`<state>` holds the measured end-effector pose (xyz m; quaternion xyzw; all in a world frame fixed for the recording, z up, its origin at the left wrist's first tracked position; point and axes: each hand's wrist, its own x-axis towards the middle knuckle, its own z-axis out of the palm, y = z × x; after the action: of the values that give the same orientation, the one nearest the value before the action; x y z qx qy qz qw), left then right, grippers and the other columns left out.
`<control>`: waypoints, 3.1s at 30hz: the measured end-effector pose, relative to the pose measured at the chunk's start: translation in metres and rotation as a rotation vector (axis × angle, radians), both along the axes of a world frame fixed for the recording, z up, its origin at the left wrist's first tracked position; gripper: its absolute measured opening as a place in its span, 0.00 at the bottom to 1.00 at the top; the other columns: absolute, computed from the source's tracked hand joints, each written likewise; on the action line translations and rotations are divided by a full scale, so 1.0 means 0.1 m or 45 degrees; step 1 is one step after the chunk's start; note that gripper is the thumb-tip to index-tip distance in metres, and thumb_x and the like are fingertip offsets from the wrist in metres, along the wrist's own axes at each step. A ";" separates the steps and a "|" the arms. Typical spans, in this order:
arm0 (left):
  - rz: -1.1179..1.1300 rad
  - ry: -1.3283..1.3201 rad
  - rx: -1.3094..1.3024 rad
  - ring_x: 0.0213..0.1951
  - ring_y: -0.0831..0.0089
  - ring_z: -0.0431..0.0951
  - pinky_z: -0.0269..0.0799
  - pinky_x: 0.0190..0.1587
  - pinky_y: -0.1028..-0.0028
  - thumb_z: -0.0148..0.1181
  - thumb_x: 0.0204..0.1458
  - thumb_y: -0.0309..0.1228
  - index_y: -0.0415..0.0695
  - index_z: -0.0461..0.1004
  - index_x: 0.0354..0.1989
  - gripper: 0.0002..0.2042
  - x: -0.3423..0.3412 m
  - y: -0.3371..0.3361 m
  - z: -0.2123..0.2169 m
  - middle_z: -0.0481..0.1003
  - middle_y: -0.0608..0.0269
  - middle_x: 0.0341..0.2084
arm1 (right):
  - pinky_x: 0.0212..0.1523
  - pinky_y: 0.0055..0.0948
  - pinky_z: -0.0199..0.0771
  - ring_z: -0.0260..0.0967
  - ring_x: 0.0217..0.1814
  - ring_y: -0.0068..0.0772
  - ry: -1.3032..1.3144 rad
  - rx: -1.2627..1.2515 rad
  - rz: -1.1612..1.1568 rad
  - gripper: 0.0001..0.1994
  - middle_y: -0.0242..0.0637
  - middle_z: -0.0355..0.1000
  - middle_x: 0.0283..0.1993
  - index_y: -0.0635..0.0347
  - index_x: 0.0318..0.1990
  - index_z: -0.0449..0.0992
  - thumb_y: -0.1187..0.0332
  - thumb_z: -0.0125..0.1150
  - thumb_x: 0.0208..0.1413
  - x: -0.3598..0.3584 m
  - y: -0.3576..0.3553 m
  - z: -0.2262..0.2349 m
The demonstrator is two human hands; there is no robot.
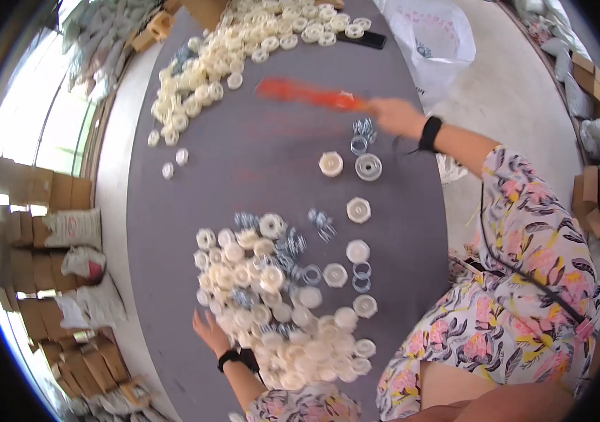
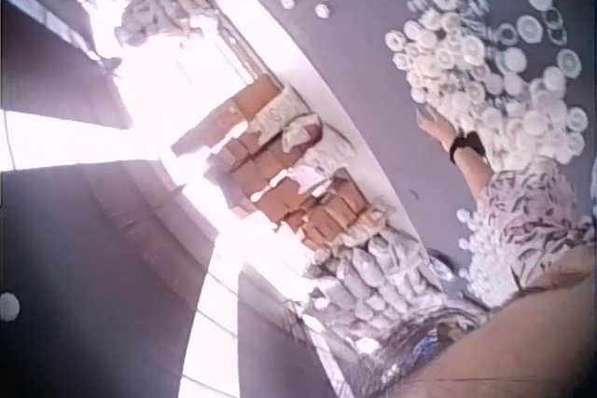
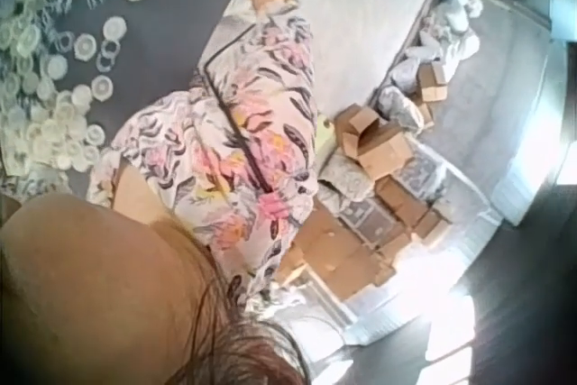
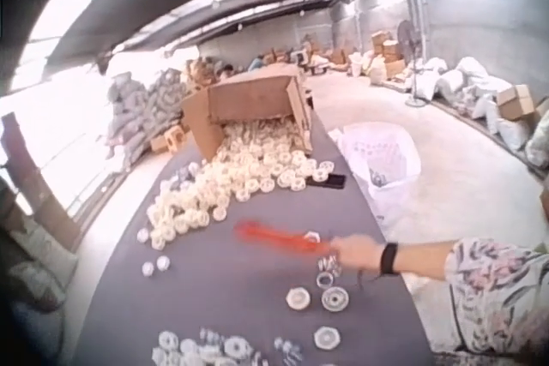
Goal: The person clears a workspace by hand and uses a brush to sweep plastic caps and metal springs into a pile. They then pick up the springs and caps, fitting the springs into the caps by hand.
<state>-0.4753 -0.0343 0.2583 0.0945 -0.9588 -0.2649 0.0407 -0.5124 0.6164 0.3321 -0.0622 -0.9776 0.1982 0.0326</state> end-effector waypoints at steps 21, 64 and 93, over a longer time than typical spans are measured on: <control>-0.582 -0.028 -0.646 0.61 0.50 0.57 0.41 0.61 0.39 0.54 0.51 0.43 0.55 0.64 0.58 0.24 2.01 2.23 -1.01 0.55 0.56 0.62 | 0.43 0.51 0.66 0.67 0.41 0.63 -0.373 -0.360 0.023 0.08 0.60 0.70 0.34 0.67 0.36 0.65 0.73 0.47 0.48 1.60 -1.51 -1.52; -0.746 0.006 -0.452 0.63 0.48 0.54 0.38 0.60 0.36 0.56 0.48 0.47 0.49 0.65 0.56 0.27 2.36 2.55 -1.03 0.59 0.47 0.58 | 0.39 0.43 0.67 0.70 0.39 0.52 -0.448 -0.834 0.113 0.14 0.48 0.72 0.33 0.61 0.40 0.69 0.63 0.53 0.49 1.83 -1.33 -1.18; -0.335 -0.361 0.752 0.43 0.60 0.69 0.64 0.50 0.65 0.60 0.51 0.34 0.32 0.60 0.54 0.26 0.03 4.81 -0.92 0.63 0.46 0.43 | 0.60 0.52 0.53 0.47 0.66 0.56 0.070 0.259 -0.404 0.40 0.51 0.55 0.61 0.62 0.58 0.60 0.54 0.69 0.37 -1.87 2.19 -1.38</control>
<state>-0.4720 0.4470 0.1663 0.0138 -0.8410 -0.5178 -0.1561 -0.6997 0.8355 0.1936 -0.2066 -0.9693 0.0924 0.0963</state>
